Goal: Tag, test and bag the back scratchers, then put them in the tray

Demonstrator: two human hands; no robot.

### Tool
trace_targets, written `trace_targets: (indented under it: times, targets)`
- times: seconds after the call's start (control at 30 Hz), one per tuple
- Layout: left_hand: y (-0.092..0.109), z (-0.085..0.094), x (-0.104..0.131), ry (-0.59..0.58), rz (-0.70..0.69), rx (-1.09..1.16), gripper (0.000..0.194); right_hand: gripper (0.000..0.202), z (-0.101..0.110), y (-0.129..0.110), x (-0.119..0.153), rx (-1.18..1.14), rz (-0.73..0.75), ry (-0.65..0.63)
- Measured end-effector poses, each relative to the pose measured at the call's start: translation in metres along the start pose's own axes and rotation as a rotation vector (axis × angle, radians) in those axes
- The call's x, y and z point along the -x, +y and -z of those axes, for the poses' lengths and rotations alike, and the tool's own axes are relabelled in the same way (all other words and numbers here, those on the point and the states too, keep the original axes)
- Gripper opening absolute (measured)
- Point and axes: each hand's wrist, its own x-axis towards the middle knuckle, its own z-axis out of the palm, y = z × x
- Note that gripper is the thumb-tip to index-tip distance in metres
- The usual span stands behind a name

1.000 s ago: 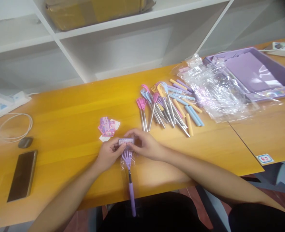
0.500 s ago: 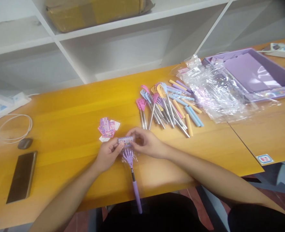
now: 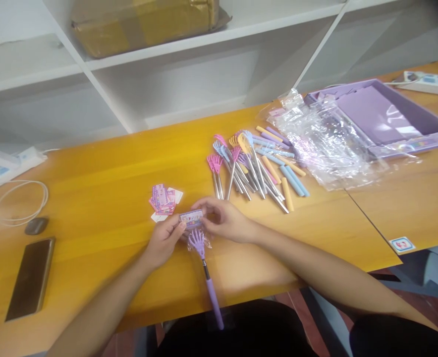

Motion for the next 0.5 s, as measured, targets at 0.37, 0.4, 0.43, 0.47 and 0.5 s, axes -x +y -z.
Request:
trace_targets:
  times: [0.37,0.4,0.43,0.47,0.5]
  targets:
    - [-0.004,0.008,-0.012,0.351,-0.074,0.302,0.045,0.024,-0.029,-0.047,0.03,0.426,-0.216,-0.076]
    - [-0.002,0.009,-0.013,0.366,-0.087,0.347,0.046,0.022,-0.032,-0.048,0.039,0.474,-0.225,-0.104]
    - [0.0,0.009,-0.014,0.376,-0.097,0.395,0.046,0.02,-0.034,-0.047,0.047,0.5,-0.23,-0.105]
    - [0.001,0.009,-0.014,0.373,-0.101,0.445,0.045,0.018,-0.034,-0.046,0.054,0.504,-0.237,-0.084]
    - [0.001,0.008,-0.014,0.357,-0.1,0.492,0.043,0.017,-0.031,-0.045,0.062,0.495,-0.247,-0.046]
